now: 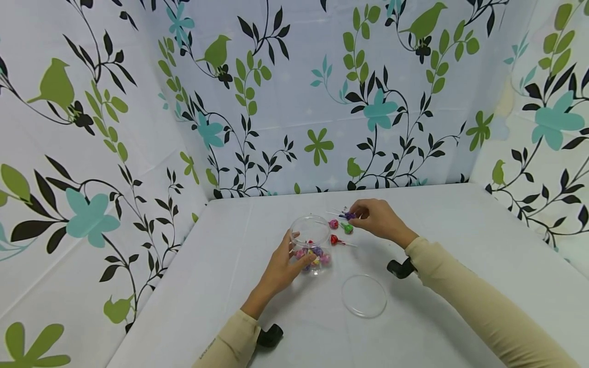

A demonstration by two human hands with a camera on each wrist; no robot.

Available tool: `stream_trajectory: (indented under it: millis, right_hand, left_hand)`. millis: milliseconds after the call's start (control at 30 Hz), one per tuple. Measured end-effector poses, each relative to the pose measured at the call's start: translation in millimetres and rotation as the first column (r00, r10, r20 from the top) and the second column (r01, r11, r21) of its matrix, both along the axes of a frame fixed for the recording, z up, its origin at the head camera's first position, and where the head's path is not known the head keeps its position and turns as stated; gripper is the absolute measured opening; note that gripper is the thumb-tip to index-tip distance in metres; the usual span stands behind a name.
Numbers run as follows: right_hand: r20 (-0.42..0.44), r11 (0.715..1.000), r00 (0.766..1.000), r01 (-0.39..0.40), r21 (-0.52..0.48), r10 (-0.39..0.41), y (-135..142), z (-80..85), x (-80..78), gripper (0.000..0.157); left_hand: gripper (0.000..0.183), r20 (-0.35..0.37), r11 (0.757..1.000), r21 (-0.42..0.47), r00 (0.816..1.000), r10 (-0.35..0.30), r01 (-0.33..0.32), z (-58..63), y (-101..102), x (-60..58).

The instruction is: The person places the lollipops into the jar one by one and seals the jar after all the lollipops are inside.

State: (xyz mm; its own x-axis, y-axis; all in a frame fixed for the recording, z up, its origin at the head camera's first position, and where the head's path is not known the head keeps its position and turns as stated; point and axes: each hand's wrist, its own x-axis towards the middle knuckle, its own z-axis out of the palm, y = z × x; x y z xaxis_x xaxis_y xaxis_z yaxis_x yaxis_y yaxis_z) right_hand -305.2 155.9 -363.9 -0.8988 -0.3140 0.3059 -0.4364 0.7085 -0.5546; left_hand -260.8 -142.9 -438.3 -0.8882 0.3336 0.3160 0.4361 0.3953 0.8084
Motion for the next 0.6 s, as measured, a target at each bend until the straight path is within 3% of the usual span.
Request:
stream_trajectory:
  millis: [600]
  right_hand:
    - [-0.057,0.995,0.995,-0.089,-0.047,0.086,-20,21.8,16.9,0.021]
  left_hand:
    - [0.093,-0.004,1.0,-0.001,1.0,0.01,-0.01,0.4,1,0.1]
